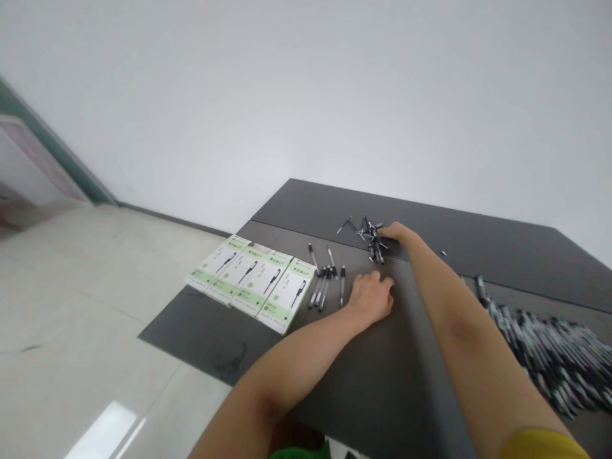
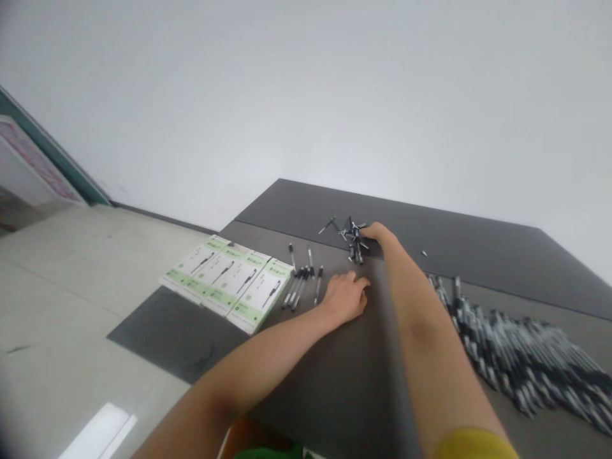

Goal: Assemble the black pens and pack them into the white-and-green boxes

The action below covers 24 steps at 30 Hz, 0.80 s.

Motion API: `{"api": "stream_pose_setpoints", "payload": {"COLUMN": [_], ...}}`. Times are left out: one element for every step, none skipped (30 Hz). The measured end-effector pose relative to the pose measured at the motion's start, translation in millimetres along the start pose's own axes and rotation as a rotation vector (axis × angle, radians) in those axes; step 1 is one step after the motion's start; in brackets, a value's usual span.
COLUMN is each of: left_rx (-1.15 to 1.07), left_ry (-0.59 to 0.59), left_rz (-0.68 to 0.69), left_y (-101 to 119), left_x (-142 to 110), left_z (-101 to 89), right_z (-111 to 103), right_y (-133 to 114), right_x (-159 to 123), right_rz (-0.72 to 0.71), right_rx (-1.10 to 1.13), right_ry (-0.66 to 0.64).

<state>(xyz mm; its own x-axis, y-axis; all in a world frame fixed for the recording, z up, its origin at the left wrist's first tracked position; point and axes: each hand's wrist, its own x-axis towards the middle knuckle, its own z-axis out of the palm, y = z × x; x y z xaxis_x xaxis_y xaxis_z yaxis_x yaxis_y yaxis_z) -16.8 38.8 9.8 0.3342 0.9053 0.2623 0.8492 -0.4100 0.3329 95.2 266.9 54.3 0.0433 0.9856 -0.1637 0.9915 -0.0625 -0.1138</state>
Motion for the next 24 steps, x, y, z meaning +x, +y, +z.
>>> {"api": "stream_pose_setpoints", "payload": {"left_rx": [0.009, 0.016, 0.022, 0.026, 0.029, 0.032, 0.035, 0.038, 0.041, 0.045, 0.049, 0.054, 0.058, 0.064, 0.068, 0.072, 0.074, 0.076, 0.077, 0.077, 0.076, 0.074, 0.071, 0.068], "left_ry": [-0.004, -0.012, -0.019, -0.027, -0.034, -0.040, -0.043, -0.044, -0.043, -0.042, -0.042, -0.044, -0.047, -0.050, -0.051, -0.051, -0.050, -0.049, -0.046, -0.043, -0.038, -0.031, -0.024, -0.016], "left_rz": [0.000, -0.002, -0.006, -0.009, -0.014, -0.019, -0.022, -0.022, -0.024, -0.027, -0.029, -0.030, -0.031, -0.030, -0.027, -0.025, -0.027, -0.031, -0.035, -0.038, -0.037, -0.036, -0.033, -0.032], "left_y": [1, 1, 2, 3, 3, 3, 4, 4, 4, 5, 5, 5, 6, 6, 7, 7, 7, 8, 8, 8, 7, 7, 7, 7], "left_x": [0, 1, 1, 1, 2, 2, 2, 2, 2, 2, 2, 2, 2, 2, 2, 2, 2, 2, 2, 2, 2, 2, 2, 2], "left_z": [-0.2, -0.4, -0.7, -1.0, -1.3, -1.6, -1.9, -2.1, -2.3, -2.5, -2.7, -3.0, -3.3, -3.8, -4.2, -4.7, -5.1, -5.3, -5.2, -4.8, -4.1, -3.2, -2.2, -1.2], "right_z": [1, 2, 2, 3, 4, 4, 5, 6, 6, 6, 5, 4, 2, 0, -2, -4, -6, -7, -7, -7, -7, -5, -3, -1], "right_y": [1, 2, 2, 2, 1, 0, -1, -2, -2, -3, -3, -3, -3, -3, -4, -5, -7, -10, -13, -16, -20, -23, -26, -29], "right_x": [2, 3, 4, 4, 4, 4, 3, 2, 2, 2, 2, 3, 4, 5, 6, 8, 9, 9, 10, 10, 10, 9, 8, 7], "right_rz": [-0.003, -0.011, -0.022, -0.033, -0.045, -0.059, -0.071, -0.080, -0.084, -0.086, -0.086, -0.088, -0.093, -0.101, -0.106, -0.107, -0.102, -0.093, -0.085, -0.075, -0.071, -0.070, -0.069, -0.070], "right_rx": [-0.002, -0.004, -0.006, -0.007, -0.010, -0.015, -0.021, -0.026, -0.031, -0.031, -0.023, -0.004, 0.020, 0.046, 0.068, 0.084, 0.092, 0.092, 0.088, 0.081, 0.073, 0.066, 0.055, 0.045], "right_ry": [-0.021, -0.036, -0.046, -0.054, -0.062, -0.068, -0.071, -0.071, -0.064, -0.050, -0.033, -0.017, -0.004, 0.007, 0.016, 0.020, 0.024, 0.027, 0.029, 0.032, 0.036, 0.043, 0.049, 0.052]}}
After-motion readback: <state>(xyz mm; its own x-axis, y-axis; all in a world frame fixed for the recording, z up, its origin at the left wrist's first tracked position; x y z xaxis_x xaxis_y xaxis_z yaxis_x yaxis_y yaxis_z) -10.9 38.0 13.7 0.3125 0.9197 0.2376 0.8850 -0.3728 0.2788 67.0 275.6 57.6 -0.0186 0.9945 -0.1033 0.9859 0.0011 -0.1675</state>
